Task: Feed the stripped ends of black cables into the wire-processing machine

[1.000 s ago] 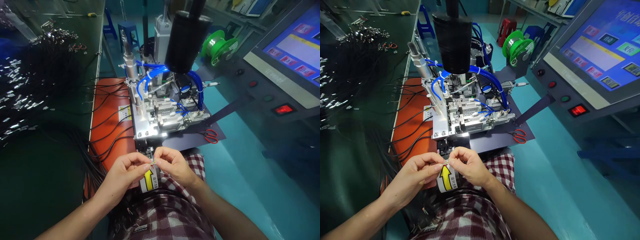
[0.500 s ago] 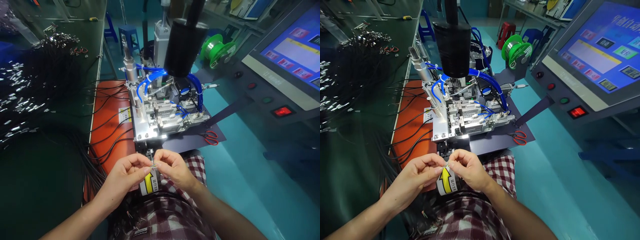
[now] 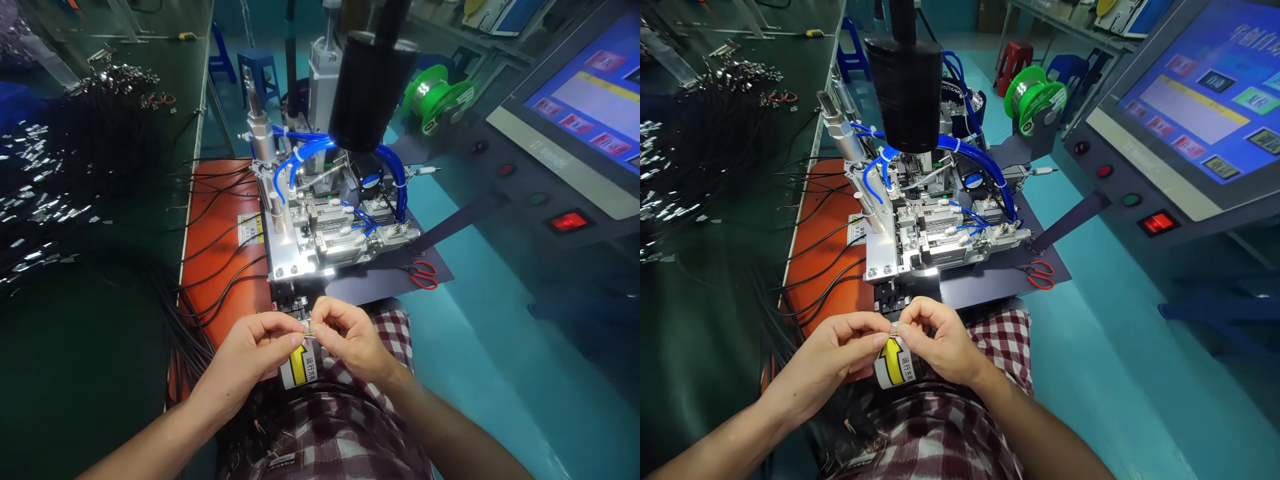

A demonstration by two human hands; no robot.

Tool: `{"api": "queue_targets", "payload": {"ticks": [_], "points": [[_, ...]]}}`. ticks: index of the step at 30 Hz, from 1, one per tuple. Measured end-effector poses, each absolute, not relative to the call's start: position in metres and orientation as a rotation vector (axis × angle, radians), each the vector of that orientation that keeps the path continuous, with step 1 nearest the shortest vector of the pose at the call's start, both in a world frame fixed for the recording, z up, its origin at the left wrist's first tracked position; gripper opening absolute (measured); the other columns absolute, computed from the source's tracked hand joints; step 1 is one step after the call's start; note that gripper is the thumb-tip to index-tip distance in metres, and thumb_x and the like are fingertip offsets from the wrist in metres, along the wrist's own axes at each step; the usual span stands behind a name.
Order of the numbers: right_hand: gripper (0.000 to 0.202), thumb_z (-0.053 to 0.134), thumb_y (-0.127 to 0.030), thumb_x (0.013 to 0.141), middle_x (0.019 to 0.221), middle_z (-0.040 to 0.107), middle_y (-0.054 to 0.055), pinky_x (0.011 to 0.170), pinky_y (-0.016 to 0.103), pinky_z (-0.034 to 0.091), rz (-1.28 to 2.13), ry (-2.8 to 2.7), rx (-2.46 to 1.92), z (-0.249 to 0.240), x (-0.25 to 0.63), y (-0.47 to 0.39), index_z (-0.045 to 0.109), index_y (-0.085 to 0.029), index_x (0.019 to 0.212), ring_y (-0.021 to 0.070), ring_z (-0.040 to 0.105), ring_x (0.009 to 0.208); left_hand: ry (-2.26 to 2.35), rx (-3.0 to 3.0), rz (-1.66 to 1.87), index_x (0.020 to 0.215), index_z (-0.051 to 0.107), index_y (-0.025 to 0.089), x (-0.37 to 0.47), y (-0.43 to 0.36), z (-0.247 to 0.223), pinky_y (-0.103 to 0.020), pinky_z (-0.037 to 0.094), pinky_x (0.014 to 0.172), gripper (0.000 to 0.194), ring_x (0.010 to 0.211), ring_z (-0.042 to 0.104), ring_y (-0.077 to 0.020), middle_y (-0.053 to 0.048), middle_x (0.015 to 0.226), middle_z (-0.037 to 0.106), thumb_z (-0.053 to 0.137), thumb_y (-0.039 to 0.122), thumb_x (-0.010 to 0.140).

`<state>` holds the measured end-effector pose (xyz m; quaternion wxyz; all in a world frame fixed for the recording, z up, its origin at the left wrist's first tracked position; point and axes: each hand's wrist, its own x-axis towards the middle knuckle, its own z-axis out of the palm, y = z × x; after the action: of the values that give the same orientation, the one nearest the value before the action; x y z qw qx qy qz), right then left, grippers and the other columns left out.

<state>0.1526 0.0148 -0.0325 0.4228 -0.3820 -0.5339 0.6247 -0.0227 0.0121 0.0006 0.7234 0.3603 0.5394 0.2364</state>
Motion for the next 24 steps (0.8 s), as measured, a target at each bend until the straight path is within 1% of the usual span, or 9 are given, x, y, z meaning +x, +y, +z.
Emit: {"api": "queue_targets", "payload": {"ticks": [5, 7, 13, 17, 20, 24], "points": [[0.011, 0.057, -0.023, 0.084, 0.07, 0.046, -0.002, 0.057, 0.025, 0.035, 1.551, -1.362, -0.917, -0.033, 0.154, 0.015, 0.054, -0.019, 0.075, 0.0114, 0.039, 0.062, 1.143, 0.78, 0.517, 0.08, 0.067, 0.015, -0.024, 0.013, 0.001, -0.021, 0.017, 0.044, 0.02, 0.047, 0.025, -0.0046, 0.006, 0.057, 0.04, 0.068, 0.035, 0.076], [0.01, 0.057, -0.022, 0.084, 0.07, 0.046, -0.003, 0.056, 0.025, 0.034, 1.552, -1.366, -0.907, -0.033, 0.154, 0.015, 0.054, -0.019, 0.075, 0.0111, 0.039, 0.061, 1.14, 0.781, 0.511, 0.079, 0.065, 0.015, -0.024, 0.013, 0.001, -0.021, 0.016, 0.044, 0.02, 0.048, 0.024, -0.0047, 0.006, 0.056, 0.04, 0.068, 0.035, 0.076], [0.011, 0.057, -0.023, 0.084, 0.07, 0.047, -0.003, 0.055, 0.024, 0.033, 1.566, -1.317, -0.923, -0.033, 0.15, 0.015, 0.055, -0.018, 0.075, 0.0103, 0.039, 0.059, 1.18, 0.792, 0.525, 0.078, 0.063, 0.016, -0.021, 0.012, 0.001, -0.021, 0.015, 0.044, 0.021, 0.047, 0.023, -0.0047, 0.007, 0.055, 0.037, 0.068, 0.036, 0.076], [0.011, 0.057, -0.024, 0.084, 0.068, 0.048, -0.003, 0.052, 0.023, 0.033, 1.584, -1.231, -1.006, -0.034, 0.149, 0.012, 0.056, -0.018, 0.075, 0.0095, 0.04, 0.056, 1.2, 0.775, 0.525, 0.076, 0.061, 0.016, -0.02, 0.011, 0.002, -0.021, 0.017, 0.044, 0.02, 0.047, 0.024, -0.0047, 0.008, 0.054, 0.038, 0.066, 0.035, 0.077], [0.007, 0.057, -0.023, 0.083, 0.069, 0.051, -0.003, 0.055, 0.024, 0.037, 1.532, -1.239, -1.075, -0.033, 0.148, 0.007, 0.058, -0.018, 0.079, 0.0103, 0.044, 0.059, 1.223, 0.775, 0.532, 0.077, 0.061, 0.016, -0.02, 0.011, 0.002, -0.02, 0.019, 0.044, 0.02, 0.047, 0.026, -0.005, 0.007, 0.054, 0.039, 0.066, 0.036, 0.077], [0.004, 0.061, -0.02, 0.08, 0.071, 0.052, -0.002, 0.057, 0.024, 0.04, 1.367, -1.324, -1.149, -0.03, 0.144, 0.0, 0.059, -0.018, 0.082, 0.0108, 0.047, 0.06, 1.238, 0.792, 0.546, 0.078, 0.061, 0.017, -0.02, 0.01, -0.001, -0.021, 0.019, 0.044, 0.023, 0.047, 0.027, -0.0055, 0.008, 0.052, 0.038, 0.066, 0.039, 0.077]]}}
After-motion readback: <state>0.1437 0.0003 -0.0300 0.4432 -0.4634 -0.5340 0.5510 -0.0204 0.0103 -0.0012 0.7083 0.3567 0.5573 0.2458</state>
